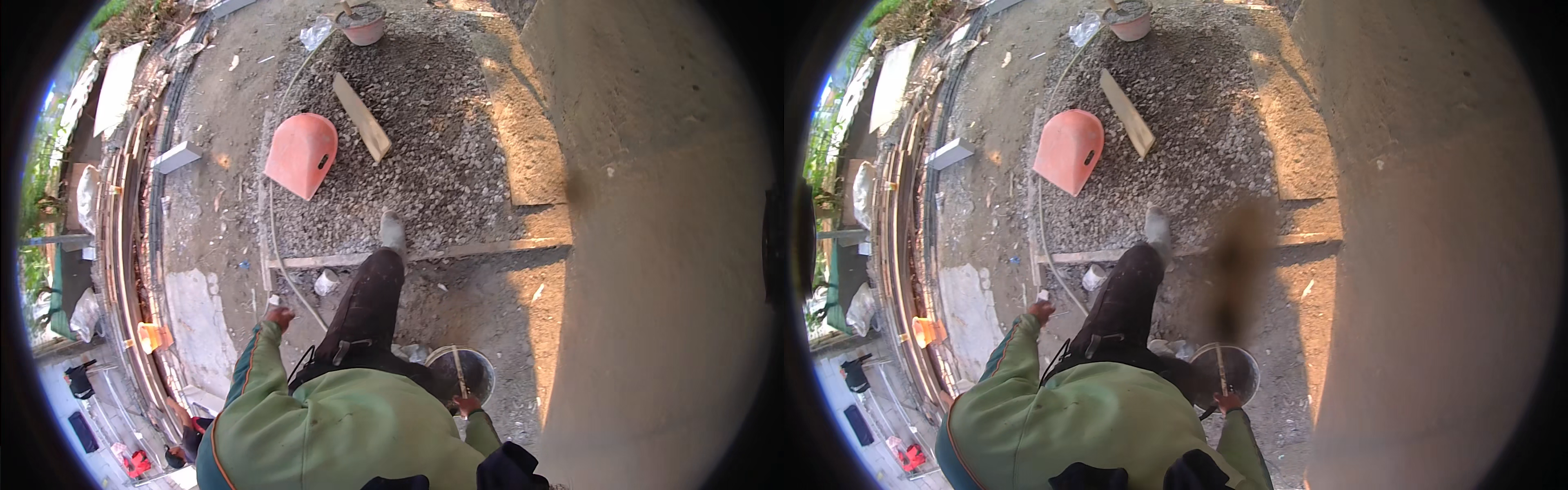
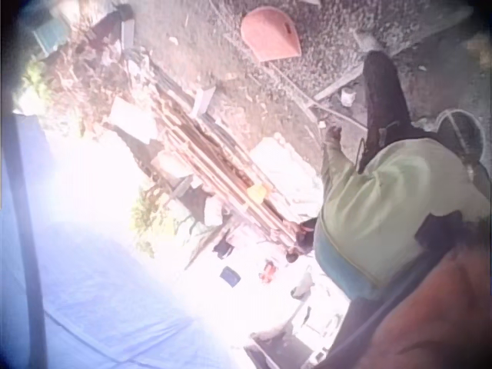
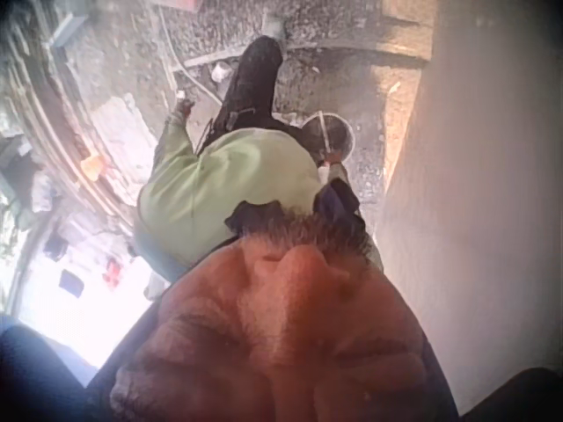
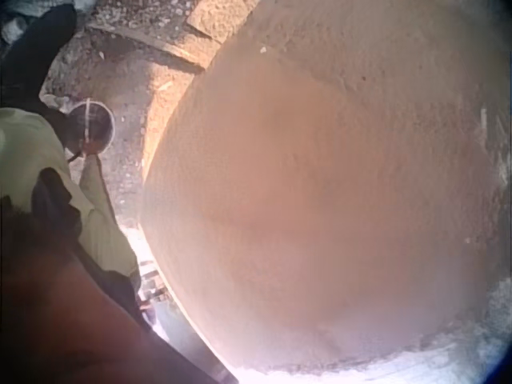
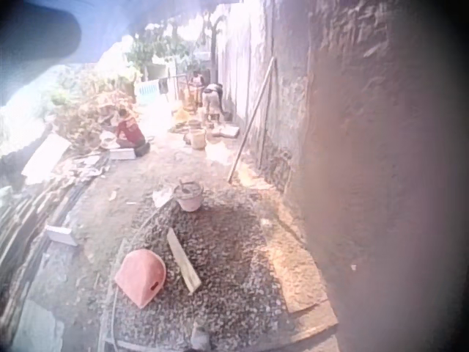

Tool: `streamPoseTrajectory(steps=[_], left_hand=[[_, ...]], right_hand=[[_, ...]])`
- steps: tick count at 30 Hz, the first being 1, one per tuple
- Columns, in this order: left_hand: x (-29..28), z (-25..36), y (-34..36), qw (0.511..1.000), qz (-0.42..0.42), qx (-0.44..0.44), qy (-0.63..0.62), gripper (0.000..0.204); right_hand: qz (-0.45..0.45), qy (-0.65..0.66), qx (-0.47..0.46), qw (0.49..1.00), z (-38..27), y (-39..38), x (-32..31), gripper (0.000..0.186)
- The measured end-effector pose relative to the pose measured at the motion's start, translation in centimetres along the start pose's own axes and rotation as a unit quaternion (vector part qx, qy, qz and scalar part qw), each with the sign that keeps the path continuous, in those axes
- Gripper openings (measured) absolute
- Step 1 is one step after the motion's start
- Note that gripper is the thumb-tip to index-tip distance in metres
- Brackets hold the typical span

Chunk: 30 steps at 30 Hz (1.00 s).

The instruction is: The person uses a long wooden straightedge to scrape and level wet plaster on a curved wall surface. They repeatedly pull the tool across the wall to remove excess material and create a smooth finish. The person briefly pauses to wash the straightedge in a bucket of water before resuming the leveling process.

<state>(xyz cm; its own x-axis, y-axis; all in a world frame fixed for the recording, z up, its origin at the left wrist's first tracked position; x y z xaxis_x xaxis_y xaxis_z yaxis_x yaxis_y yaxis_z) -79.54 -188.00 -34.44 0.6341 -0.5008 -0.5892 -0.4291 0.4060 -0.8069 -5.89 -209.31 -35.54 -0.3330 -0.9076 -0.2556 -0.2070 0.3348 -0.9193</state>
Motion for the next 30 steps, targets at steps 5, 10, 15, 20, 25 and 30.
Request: streamPoseTrajectory(steps=[5,10,15,20,25,30], left_hand=[[-9.8,3.9,0.3,0.944,-0.18,-0.235,-0.148,0.037],[-26.4,12.0,7.0,0.963,-0.097,-0.133,-0.214,0.053],[-36.8,27.0,11.7,0.947,0.017,0.018,-0.32,0.049],[-38.3,39.8,3.8,0.943,-0.011,0.136,-0.303,0.056],[-33.1,38.6,-4.5,0.917,-0.084,0.108,-0.374,0.059],[-27.4,29.5,-8.0,0.941,-0.166,-0.15,-0.254,0.051]], right_hand=[[0.027,0.003,0.067,0.997,-14.9,0.9,-20.9,0.056],[0.051,-0.007,0.037,0.998,-27.5,-4.8,-40.6,0.045],[0.165,-0.086,-0.073,0.98,-34.9,-2.7,-52.2,0.035],[0.25,-0.106,-0.149,0.951,-37.7,4.3,-61.8,0.031],[0.23,-0.187,-0.179,0.938,-41.2,11.2,-71.1,0.022],[0.266,-0.187,-0.168,0.93,-40.2,16.6,-70.5,0.019]])
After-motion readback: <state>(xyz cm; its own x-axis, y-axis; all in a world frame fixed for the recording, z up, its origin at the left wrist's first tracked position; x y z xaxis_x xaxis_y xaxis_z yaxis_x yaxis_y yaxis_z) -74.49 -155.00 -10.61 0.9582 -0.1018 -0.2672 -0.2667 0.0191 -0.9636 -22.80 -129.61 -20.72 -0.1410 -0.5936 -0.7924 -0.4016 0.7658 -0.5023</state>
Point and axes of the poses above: each hand's wrist, its own y-axis towards the middle knuckle, its own x-axis out of the palm, z = x × y, the point moved 1 cm from there along y, towards the middle knuckle, and after that the axes turned 11 degrees about -x, right-handed, at the moved point
